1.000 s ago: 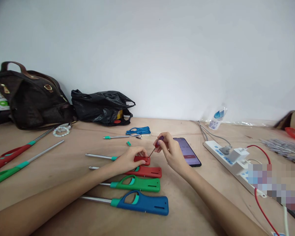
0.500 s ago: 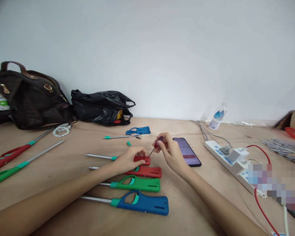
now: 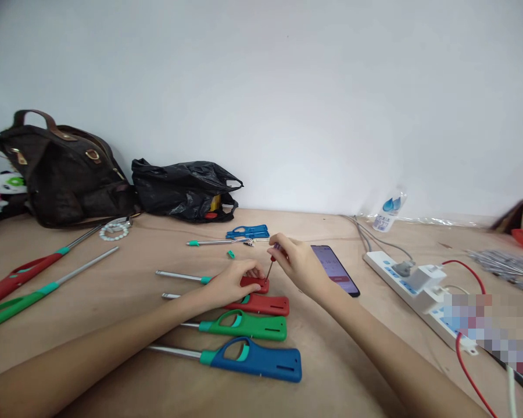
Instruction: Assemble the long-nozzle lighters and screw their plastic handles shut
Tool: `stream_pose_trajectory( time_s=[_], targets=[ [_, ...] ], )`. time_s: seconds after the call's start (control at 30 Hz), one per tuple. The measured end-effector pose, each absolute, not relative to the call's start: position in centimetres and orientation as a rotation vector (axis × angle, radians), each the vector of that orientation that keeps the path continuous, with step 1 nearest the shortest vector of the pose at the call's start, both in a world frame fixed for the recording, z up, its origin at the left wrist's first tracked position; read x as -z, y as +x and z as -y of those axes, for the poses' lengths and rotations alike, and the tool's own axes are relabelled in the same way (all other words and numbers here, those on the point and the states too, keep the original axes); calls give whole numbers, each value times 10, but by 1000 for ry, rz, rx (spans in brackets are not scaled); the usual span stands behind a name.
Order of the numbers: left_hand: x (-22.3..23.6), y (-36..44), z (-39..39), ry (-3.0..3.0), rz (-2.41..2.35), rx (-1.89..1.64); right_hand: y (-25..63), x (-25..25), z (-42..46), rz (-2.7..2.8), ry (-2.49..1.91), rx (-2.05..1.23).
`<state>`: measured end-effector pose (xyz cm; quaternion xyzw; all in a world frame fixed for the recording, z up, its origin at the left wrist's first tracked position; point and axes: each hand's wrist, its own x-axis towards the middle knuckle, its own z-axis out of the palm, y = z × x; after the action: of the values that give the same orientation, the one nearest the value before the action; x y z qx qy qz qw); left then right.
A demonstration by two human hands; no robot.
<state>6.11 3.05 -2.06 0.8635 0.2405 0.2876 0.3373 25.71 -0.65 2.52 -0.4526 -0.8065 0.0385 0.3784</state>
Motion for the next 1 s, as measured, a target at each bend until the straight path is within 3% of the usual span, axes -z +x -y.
stream_pose_trajectory(
  time_s=[0.33, 1.0],
  targets=[
    [22, 61, -30, 2229, -634, -754, 235, -51, -8, 2380, -1490, 671],
    [18, 60, -29, 2230, -612, -750, 243, -67, 3, 2544, -1469, 497]
  ],
)
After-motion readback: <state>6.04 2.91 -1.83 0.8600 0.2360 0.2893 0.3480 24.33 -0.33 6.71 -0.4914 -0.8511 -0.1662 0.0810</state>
